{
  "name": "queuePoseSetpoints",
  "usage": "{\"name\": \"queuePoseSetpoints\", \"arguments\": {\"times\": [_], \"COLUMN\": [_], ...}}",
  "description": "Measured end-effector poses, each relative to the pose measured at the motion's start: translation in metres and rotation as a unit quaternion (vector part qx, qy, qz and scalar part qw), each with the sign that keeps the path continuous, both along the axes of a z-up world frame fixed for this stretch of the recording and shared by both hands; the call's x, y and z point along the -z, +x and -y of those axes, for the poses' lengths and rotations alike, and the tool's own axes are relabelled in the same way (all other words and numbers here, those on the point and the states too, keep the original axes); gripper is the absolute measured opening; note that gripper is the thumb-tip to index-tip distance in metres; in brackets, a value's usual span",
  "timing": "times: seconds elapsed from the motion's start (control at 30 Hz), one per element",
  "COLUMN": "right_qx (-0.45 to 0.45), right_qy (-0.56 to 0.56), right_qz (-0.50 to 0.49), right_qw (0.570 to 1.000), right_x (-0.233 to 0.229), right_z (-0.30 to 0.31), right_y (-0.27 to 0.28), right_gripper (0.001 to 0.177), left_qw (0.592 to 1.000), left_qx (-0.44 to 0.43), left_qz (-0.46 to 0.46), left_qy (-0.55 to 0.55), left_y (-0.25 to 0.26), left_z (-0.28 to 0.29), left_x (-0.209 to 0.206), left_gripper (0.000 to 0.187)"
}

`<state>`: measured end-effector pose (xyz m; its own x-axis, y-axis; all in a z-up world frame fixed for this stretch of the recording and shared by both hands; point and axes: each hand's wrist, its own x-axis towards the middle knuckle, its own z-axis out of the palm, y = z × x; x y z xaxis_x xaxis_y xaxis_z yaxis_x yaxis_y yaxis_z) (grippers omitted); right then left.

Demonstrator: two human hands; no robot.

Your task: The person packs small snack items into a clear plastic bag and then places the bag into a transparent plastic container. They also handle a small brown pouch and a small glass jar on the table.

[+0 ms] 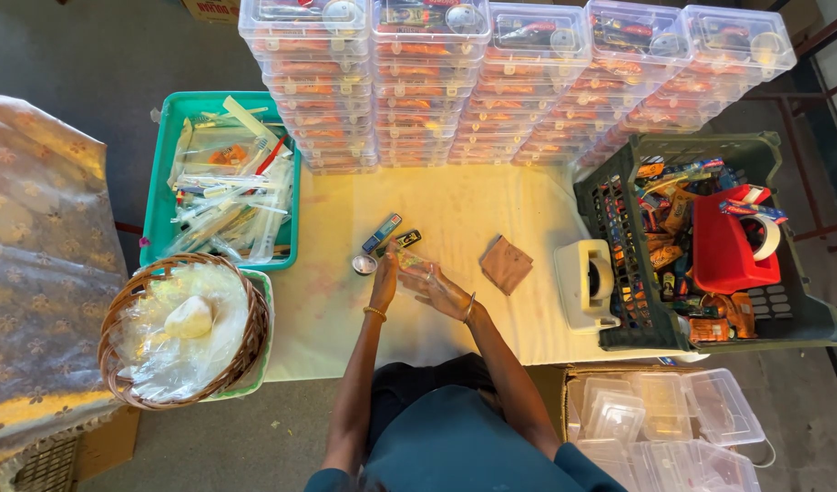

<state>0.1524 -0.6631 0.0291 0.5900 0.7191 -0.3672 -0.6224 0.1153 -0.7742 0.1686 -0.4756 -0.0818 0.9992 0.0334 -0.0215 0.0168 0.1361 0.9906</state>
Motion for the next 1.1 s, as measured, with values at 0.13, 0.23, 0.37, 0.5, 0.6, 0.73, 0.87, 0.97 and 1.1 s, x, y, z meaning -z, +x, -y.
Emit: {"name": "queuePoseSetpoints", "arguments": {"times": [0.13,0.23,0.37,0.5,0.6,0.73,0.87,0.97,1.1], "right_qx": [0.045,0.103,0.101,0.06,0.06,0.086,0.107,0.158,0.105], "right_qy": [0.125,0.109,0.026,-0.017,-0.086,-0.101,-0.061,-0.204,-0.418], "right_qz": [-0.049,0.005,0.114,0.355,0.335,0.245,0.324,0.305,0.461], "right_qw": [0.99,0.989,0.988,0.933,0.936,0.961,0.938,0.917,0.776], "right_x": [0.017,0.008,0.045,0.052,0.063,0.052,0.1,0.092,0.081], "right_z": [-0.003,-0.006,-0.012,-0.021,-0.023,-0.029,-0.026,-0.036,-0.065], "right_y": [0.004,0.007,0.011,0.01,0.008,0.005,0.015,0.026,0.06], "right_gripper": [0.097,0.098,0.084,0.06,0.056,0.049,0.037,0.025,0.031], "left_qw": [0.997,0.989,0.903,0.833,0.85,0.838,0.882,0.883,0.86], "left_qx": [-0.053,0.009,0.134,0.266,0.233,0.221,0.049,-0.066,-0.175], "left_qz": [-0.031,-0.141,-0.29,-0.125,-0.133,-0.092,-0.064,-0.023,-0.003], "left_qy": [0.052,-0.051,-0.287,-0.469,-0.454,-0.491,-0.464,-0.463,-0.48], "left_y": [-0.003,-0.005,-0.01,-0.008,-0.012,-0.008,0.005,0.002,-0.013], "left_z": [0.001,-0.003,-0.002,0.006,0.007,0.004,-0.02,-0.058,-0.091], "left_x": [-0.02,-0.027,-0.012,0.094,-0.011,-0.015,-0.008,0.0,-0.018], "left_gripper": [0.085,0.09,0.097,0.071,0.097,0.09,0.083,0.08,0.08]}}
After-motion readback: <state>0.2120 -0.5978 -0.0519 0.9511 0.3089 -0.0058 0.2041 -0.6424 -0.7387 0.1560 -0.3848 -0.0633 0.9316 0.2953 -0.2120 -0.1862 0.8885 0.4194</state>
